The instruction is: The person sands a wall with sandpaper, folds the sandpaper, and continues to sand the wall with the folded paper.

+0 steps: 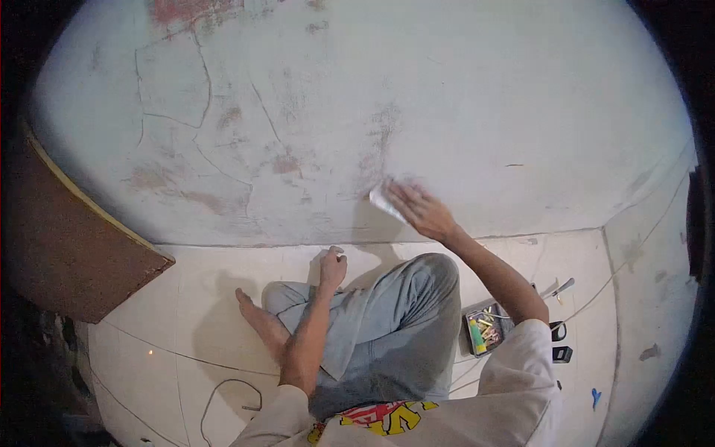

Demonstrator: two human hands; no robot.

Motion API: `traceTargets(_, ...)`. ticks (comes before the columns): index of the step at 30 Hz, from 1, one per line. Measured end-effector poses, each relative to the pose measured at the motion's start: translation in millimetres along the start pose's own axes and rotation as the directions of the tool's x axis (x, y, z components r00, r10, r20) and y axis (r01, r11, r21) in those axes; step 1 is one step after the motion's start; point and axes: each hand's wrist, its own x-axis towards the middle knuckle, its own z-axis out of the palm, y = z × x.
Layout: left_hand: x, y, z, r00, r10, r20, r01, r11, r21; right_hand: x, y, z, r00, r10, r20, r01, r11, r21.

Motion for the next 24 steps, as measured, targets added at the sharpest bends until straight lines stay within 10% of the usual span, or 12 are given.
traceTargets(3, -2, 7, -2, 0.998, -0.061, 0.030, 0.063, 0.997, -0.049, 3, 44, 10, 0.978, -0.198, 0.069, 0.201, 0.978, -0.055)
traceTargets(5, 3, -9, 4, 0.999, -0.036, 0.005, 0.036, 0.998, -0.042, 29, 73, -40, 0.950, -0.178, -0.257, 0.080, 0.933, -0.350)
traceTargets(7, 1, -8, 6, 1.000, -0.023, -0.017, 0.022, 0.999, -0.046, 63, 78, -98, 0.838, 0.226, -0.497, -0.416, 0.853, -0.315)
traceTargets(10, 2, 8, -4, 1.000, -0.018, 0.014, 0.018, 0.999, 0.030, 86, 83, -116, 0.581, 0.219, -0.784, -0.452, 0.888, -0.087)
traceTargets(13, 8, -13, 6, 1.000, 0.021, -0.020, -0.020, 0.999, 0.045, 53, 37, -39, 0.872, 0.339, -0.354, -0.401, 0.908, -0.118)
traceTargets(14, 9, -11, 5, 1.000, -0.006, -0.023, 0.007, 0.999, 0.050, 32, 18, -6, 0.925, 0.105, -0.364, -0.145, 0.986, -0.083)
traceTargets(15, 9, -9, 4, 0.999, -0.033, -0.025, 0.034, 0.998, 0.054, 15, -3, 11, 0.987, 0.126, 0.097, -0.141, 0.975, 0.173)
traceTargets(19, 10, -13, 8, 0.997, 0.067, -0.046, -0.065, 0.997, 0.045, -4, 5, 20, 0.997, -0.067, 0.032, 0.067, 0.998, 0.003)
traceTargets(22, -2, 3, 6, 0.996, 0.022, -0.081, -0.028, 0.997, -0.073, 23, 34, -38, 0.960, 0.269, -0.080, -0.271, 0.962, -0.024)
traceTargets(24, -3, 20, -3, 0.989, 0.111, -0.094, -0.106, 0.993, 0.055, 48, 51, -74, 0.848, 0.313, -0.428, -0.456, 0.842, -0.288)
